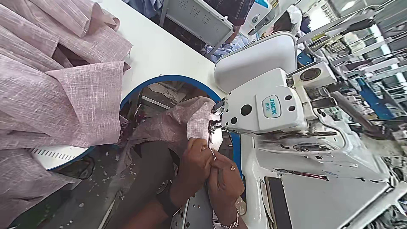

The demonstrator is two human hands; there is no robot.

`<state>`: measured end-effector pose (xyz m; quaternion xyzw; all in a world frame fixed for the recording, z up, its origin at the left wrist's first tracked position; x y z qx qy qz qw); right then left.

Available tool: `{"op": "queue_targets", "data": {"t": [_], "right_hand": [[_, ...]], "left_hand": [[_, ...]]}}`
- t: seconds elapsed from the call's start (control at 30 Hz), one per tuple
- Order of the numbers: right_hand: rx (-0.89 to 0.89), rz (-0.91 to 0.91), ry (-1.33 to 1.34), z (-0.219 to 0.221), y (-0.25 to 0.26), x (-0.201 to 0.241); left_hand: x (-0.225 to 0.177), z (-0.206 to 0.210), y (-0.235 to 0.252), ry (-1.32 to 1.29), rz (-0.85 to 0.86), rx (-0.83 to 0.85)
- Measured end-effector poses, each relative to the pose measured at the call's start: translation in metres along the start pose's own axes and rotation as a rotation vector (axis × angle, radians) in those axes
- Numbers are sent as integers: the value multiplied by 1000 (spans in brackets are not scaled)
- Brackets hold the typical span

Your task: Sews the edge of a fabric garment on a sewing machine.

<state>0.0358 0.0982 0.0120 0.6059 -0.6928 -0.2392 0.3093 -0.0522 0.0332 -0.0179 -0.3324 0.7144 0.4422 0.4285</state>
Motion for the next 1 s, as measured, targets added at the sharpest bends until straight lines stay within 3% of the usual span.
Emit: {"op": "queue_targets", "data": {"t": [0.13,0.23,0.3,0.33,0.47,0.53,0.63,0.7,0.77,0.83,0.9,0.97,1.0], "right_hand": [[36,21,1,5,5,-4],[13,-11,38,5,2,-1],[23,-49,19,9,2,3],[34,-65,9,10,1,7],[113,-104,-17,7,6,11],[124,-103,-16,9,6,9],[148,-84,-19,8,3,7],[144,-84,-47,12,6,10],[115,-95,-81,14,7,11],[81,-44,-38,7,4,12],[8,162,159,-22,-4,18],[-115,327,363,-36,13,30],[-100,426,495,-46,13,40]], "left_hand": [[2,3,4,18,19,30],[-4,-20,21,-78,-34,91],[-11,-43,53,-101,-168,165],[-4,-46,71,-146,-277,288],[56,33,122,-685,-721,693],[64,60,159,-741,-763,635],[84,97,189,-622,-718,554],[87,96,178,-558,-789,531],[92,97,144,-534,-873,396],[105,91,111,-505,-817,163],[88,41,91,-693,-673,28],[-5,-45,77,-834,-235,176],[-63,-70,40,-798,12,330]]}}
Point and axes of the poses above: each hand's wrist, its own y-axis towards the middle knuckle, its own z-axis out of the palm, x = y × z, the point moved 3 cm from there along y, towards the middle knuckle, and after that the axes turned 10 degrees about -z, right-handed, at the moved point
